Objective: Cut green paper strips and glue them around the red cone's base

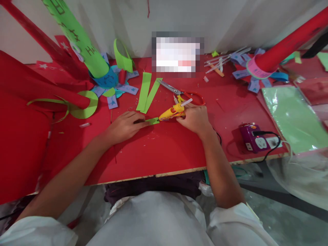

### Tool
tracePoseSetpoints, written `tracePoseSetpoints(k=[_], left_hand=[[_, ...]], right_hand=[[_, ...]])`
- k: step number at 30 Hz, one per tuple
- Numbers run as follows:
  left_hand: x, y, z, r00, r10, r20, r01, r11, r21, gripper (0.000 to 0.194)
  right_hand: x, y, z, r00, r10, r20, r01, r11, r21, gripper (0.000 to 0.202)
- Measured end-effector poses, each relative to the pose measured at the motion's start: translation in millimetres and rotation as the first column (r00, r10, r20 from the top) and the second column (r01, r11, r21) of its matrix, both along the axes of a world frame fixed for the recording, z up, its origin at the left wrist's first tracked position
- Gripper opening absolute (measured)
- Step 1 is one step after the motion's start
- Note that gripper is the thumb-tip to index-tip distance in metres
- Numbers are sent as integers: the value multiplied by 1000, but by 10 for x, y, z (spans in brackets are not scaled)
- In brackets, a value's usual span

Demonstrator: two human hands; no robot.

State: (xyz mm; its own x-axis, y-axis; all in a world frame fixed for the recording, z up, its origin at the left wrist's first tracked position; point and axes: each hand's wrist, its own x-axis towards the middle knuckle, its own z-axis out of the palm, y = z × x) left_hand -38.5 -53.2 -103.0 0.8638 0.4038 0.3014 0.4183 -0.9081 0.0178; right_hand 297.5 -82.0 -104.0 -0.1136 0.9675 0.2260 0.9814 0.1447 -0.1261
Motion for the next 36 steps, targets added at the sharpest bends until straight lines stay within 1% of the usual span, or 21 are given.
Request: tracePoseSetpoints(k=[5, 13, 19, 23, 27, 30, 33, 36], left_hand=[[-1, 6, -1, 1000, 0, -6, 0, 1000, 20, 36], [4, 5, 15, 1000, -12, -18, 13, 999, 46, 35], [5, 5, 17, 1000, -12, -4, 12, 1000, 5, 35], [1, 4, 13, 1000, -8, 12, 8, 1000, -13, 36], [-3, 5, 2, 1000, -8, 8, 8, 1000, -12, 37], [-4, 5, -9, 1000, -7, 13, 8, 1000, -24, 39], [-3, 6, -14, 1000, -8, 8, 8, 1000, 12, 38], [-1, 8, -16, 1000, -10, -2, 10, 999, 49, 36]], right_hand=[[26, 4, -16, 1000, 18, -8, -18, 1000, 15, 40], [56, -4, 2, 1000, 20, -19, -20, 1000, -16, 38], [63, 0, -27, 998, -2, -64, 3, 1000, 25, 41], [62, 11, -32, 996, -7, -88, 9, 1000, 29, 42], [50, 20, -24, 991, -38, -129, 42, 999, 33, 35], [37, 16, -12, 988, -34, -148, 39, 999, 27, 38], [29, 6, 10, 984, -34, -175, 39, 999, 25, 40], [27, -2, 33, 985, -38, -168, 41, 999, 14, 39]])
